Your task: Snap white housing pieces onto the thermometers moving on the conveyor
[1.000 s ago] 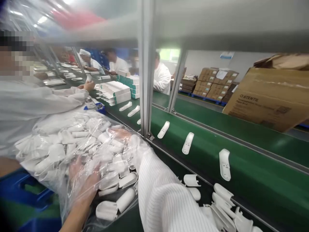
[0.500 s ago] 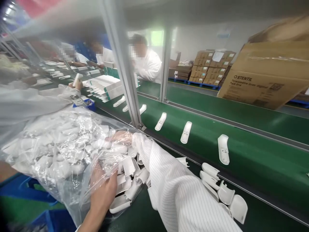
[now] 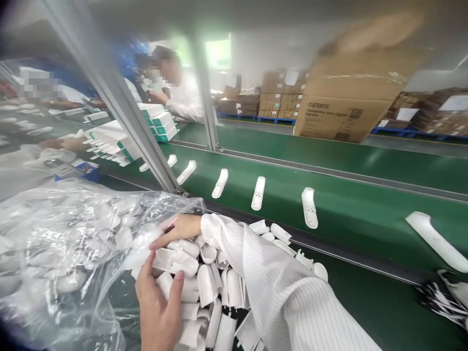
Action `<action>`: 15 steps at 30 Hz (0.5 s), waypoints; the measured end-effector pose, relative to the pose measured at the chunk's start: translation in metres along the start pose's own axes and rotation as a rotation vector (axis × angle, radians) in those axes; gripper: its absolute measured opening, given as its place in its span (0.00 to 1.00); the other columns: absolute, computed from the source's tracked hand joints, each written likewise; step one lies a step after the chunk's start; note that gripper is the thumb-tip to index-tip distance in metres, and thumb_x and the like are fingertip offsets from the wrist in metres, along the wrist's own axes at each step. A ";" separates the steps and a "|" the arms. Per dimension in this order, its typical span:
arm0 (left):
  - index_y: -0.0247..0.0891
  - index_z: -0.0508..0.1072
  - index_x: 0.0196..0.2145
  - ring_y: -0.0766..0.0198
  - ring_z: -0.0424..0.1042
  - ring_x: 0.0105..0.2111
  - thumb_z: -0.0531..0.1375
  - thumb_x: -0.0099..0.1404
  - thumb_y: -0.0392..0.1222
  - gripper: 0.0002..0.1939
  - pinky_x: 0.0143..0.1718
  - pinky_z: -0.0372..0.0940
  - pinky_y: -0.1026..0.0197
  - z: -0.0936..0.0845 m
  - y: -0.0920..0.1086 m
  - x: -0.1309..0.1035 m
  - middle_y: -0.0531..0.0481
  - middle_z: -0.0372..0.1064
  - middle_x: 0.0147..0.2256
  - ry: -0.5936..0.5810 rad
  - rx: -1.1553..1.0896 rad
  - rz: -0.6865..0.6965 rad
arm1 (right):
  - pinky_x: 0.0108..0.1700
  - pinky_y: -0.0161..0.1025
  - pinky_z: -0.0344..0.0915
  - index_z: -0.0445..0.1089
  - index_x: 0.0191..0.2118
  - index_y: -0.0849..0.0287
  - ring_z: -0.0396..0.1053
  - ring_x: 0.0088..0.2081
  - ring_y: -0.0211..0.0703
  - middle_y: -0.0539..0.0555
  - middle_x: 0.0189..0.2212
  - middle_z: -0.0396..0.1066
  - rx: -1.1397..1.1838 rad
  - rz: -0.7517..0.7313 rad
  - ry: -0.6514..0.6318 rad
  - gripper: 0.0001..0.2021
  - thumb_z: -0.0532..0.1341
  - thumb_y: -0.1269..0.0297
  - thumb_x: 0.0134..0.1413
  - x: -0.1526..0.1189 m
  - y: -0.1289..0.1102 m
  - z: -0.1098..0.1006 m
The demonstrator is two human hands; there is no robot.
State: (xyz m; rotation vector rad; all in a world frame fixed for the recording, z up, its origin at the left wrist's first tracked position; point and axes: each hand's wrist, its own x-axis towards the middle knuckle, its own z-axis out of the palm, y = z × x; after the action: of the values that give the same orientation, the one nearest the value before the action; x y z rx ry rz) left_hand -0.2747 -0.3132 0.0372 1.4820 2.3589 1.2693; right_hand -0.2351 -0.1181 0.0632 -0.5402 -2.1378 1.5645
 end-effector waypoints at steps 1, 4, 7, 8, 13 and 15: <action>0.41 0.48 0.68 0.45 0.54 0.63 0.53 0.68 0.53 0.35 0.60 0.58 0.43 0.000 0.002 -0.001 0.38 0.53 0.62 -0.015 -0.005 0.005 | 0.37 0.28 0.65 0.79 0.35 0.61 0.73 0.34 0.36 0.43 0.28 0.76 0.064 0.024 -0.139 0.09 0.71 0.61 0.48 -0.007 0.001 -0.003; 0.41 0.53 0.66 0.45 0.58 0.60 0.53 0.69 0.53 0.32 0.56 0.62 0.43 0.001 0.004 0.000 0.38 0.57 0.60 -0.039 0.000 0.077 | 0.39 0.30 0.63 0.78 0.36 0.59 0.70 0.35 0.37 0.45 0.30 0.74 0.150 0.105 -0.278 0.10 0.67 0.57 0.53 -0.026 0.003 -0.017; 0.39 0.59 0.63 0.44 0.63 0.55 0.54 0.68 0.51 0.29 0.54 0.61 0.41 0.006 0.007 -0.001 0.38 0.64 0.53 -0.010 0.052 0.276 | 0.38 0.31 0.60 0.76 0.33 0.58 0.66 0.33 0.36 0.45 0.28 0.70 0.183 0.109 -0.260 0.12 0.68 0.54 0.51 -0.045 0.004 -0.030; 0.39 0.60 0.62 0.44 0.65 0.53 0.55 0.68 0.50 0.27 0.53 0.61 0.41 0.008 0.009 -0.003 0.38 0.66 0.51 -0.004 0.062 0.353 | 0.38 0.32 0.60 0.75 0.32 0.59 0.65 0.33 0.36 0.45 0.27 0.69 0.207 0.103 -0.260 0.13 0.68 0.53 0.51 -0.053 0.004 -0.033; 0.40 0.62 0.60 0.47 0.66 0.53 0.56 0.67 0.41 0.23 0.50 0.65 0.47 0.018 0.027 -0.020 0.39 0.67 0.51 -0.134 -0.006 0.619 | 0.44 0.34 0.61 0.74 0.27 0.59 0.68 0.41 0.40 0.49 0.39 0.73 0.228 0.090 -0.169 0.12 0.68 0.55 0.49 -0.096 0.002 -0.045; 0.40 0.64 0.58 0.48 0.66 0.54 0.56 0.68 0.41 0.22 0.50 0.66 0.49 0.021 0.038 -0.028 0.39 0.67 0.53 -0.200 -0.027 0.671 | 0.50 0.35 0.61 0.73 0.25 0.59 0.69 0.48 0.43 0.51 0.49 0.72 0.171 0.044 -0.085 0.11 0.69 0.58 0.49 -0.118 -0.002 -0.052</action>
State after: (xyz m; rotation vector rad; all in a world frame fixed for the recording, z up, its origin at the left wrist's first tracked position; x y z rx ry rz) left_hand -0.2232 -0.3151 0.0391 2.3731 1.7621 1.1587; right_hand -0.1080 -0.1421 0.0659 -0.4746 -2.0391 1.8039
